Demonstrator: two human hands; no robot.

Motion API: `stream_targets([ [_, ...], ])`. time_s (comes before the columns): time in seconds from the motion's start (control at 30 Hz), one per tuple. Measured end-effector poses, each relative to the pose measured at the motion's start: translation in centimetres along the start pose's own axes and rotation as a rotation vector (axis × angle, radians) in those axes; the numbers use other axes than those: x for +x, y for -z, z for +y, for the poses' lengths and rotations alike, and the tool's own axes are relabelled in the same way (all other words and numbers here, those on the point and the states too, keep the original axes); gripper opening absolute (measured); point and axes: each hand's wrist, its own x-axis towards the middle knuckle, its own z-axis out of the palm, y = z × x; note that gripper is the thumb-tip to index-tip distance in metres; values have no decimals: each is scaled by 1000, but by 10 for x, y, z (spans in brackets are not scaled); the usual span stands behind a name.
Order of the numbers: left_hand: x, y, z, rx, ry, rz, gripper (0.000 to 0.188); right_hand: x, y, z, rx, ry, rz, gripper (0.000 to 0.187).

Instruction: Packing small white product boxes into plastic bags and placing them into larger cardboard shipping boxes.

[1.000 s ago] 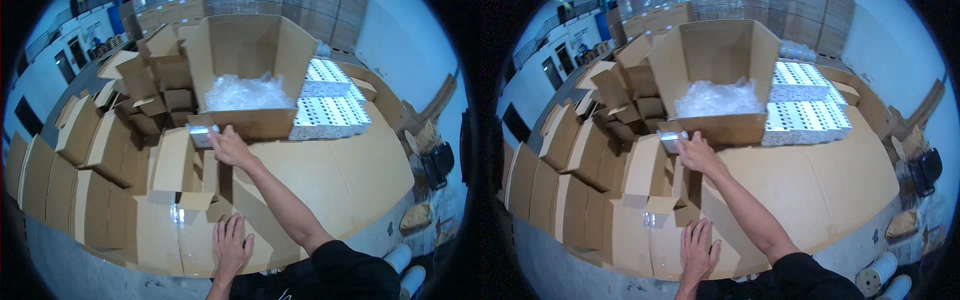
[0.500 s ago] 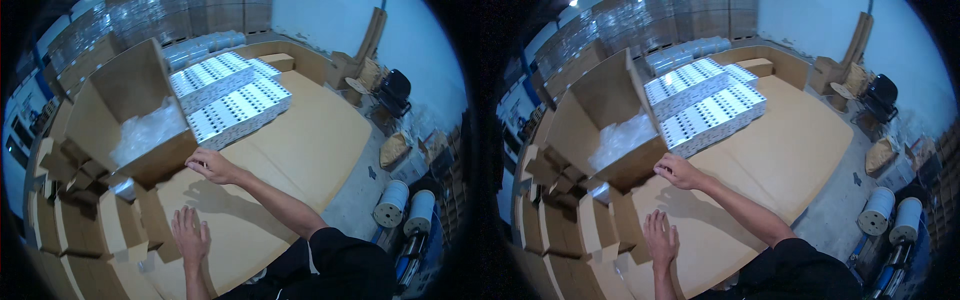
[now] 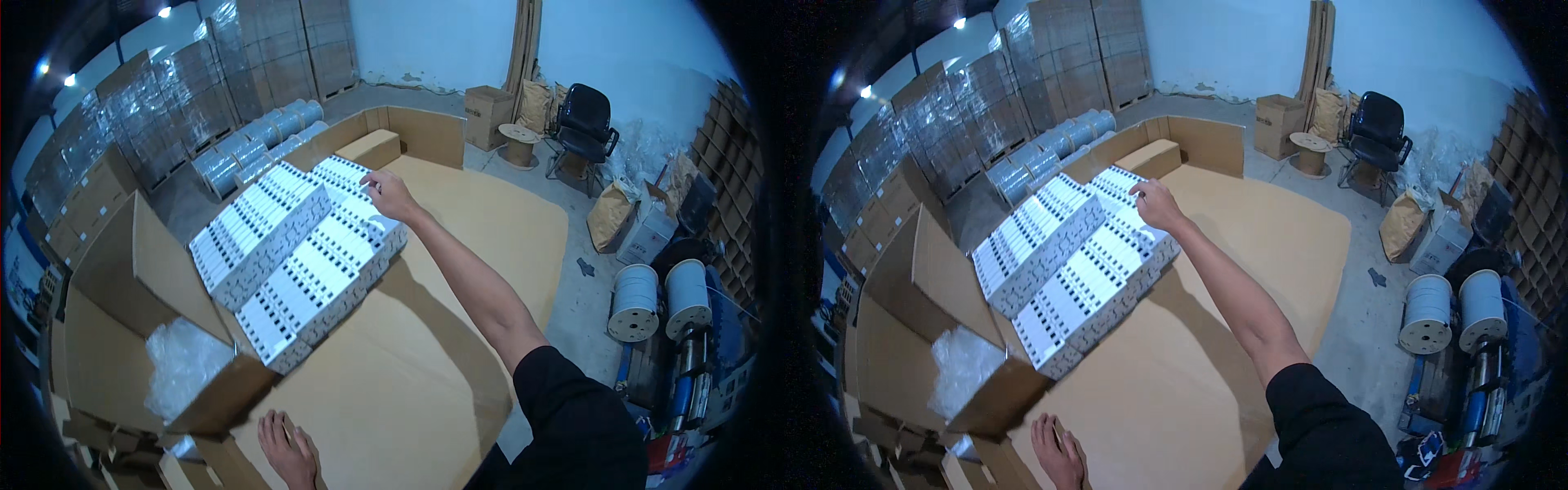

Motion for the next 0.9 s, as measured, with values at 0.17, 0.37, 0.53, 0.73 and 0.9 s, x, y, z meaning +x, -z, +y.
stream_targets([
  [0.17, 7, 3, 6, 165, -148, -4, 37, 41, -14, 67, -192, -192, -199, 34],
  [0.37, 16, 6, 15, 106, -107, -47, 38, 46, -30, 93, -285, -330, -341, 47],
  [0.53, 22, 3, 16, 119, -97, -63, 37, 44, -31, 111, -246, -287, -279, 45],
  [0.73, 21, 1, 18, 98, -63, -63, 38, 33, -28, 127, -188, -282, -312, 42],
  [0.9, 14, 1, 10, 103, -64, -69, 40, 15, -31, 114, -115, -213, -222, 32],
])
